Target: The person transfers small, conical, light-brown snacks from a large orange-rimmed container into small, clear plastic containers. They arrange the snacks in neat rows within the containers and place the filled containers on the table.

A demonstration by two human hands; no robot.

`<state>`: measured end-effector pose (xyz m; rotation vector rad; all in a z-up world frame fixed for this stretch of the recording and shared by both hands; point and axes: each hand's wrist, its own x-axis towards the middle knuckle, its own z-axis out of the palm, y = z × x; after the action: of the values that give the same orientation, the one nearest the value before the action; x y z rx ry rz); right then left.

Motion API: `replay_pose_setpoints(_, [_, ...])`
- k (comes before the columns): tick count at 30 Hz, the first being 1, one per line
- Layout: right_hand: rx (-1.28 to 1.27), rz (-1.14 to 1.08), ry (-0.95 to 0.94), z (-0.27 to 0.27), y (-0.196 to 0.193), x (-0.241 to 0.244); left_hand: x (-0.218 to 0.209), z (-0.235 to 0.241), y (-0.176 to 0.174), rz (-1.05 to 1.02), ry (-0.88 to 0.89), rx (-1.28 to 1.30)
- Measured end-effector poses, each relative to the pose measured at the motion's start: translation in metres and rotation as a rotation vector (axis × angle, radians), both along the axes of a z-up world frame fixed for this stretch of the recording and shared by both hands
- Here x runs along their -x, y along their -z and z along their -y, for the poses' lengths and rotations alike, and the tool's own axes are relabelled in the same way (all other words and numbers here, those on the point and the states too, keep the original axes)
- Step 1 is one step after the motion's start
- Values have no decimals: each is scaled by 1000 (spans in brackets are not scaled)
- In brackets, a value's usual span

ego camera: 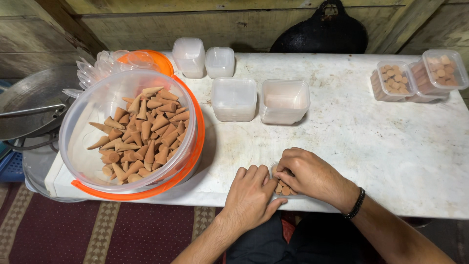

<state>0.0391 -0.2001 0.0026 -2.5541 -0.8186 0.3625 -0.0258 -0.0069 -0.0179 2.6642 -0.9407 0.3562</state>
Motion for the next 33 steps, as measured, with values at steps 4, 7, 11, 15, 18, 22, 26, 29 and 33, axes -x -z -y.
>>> replay_pose_setpoints(4, [-23, 3, 7, 0, 1, 0, 0, -1, 0, 3, 3, 20])
replay_pose_setpoints(7, [-54, 34, -40, 1, 5, -2, -1, -1, 0, 8, 13, 29])
replay_pose_setpoints(11, [-27, -60, 25, -2, 2, -2, -1, -1, -2, 5, 15, 25])
replay_pose_setpoints(15, [-8, -112, 38, -2, -1, -4, 0, -2, 0, 0, 17, 29])
replay_pose_setpoints(18, [-79, -83, 51, 0, -13, -3, -1, -5, -6, -43, 35, 136])
replay_pose_setpoints(22, [-138, 2, 74, 14, -19, -1, -6, -9, -14, -50, 28, 371])
replay_pose_setpoints(26, [-138, 30, 32, 13, -32, 7, -19, -6, -9, -225, -109, 519])
replay_pose_setpoints(29, [-100, 10, -9, 5, -40, 12, -27, 0, -7, -373, -144, 595])
replay_pose_setpoints(33, [-90, 50, -52, 7, -29, 13, -30, 4, 4, -422, -149, 629])
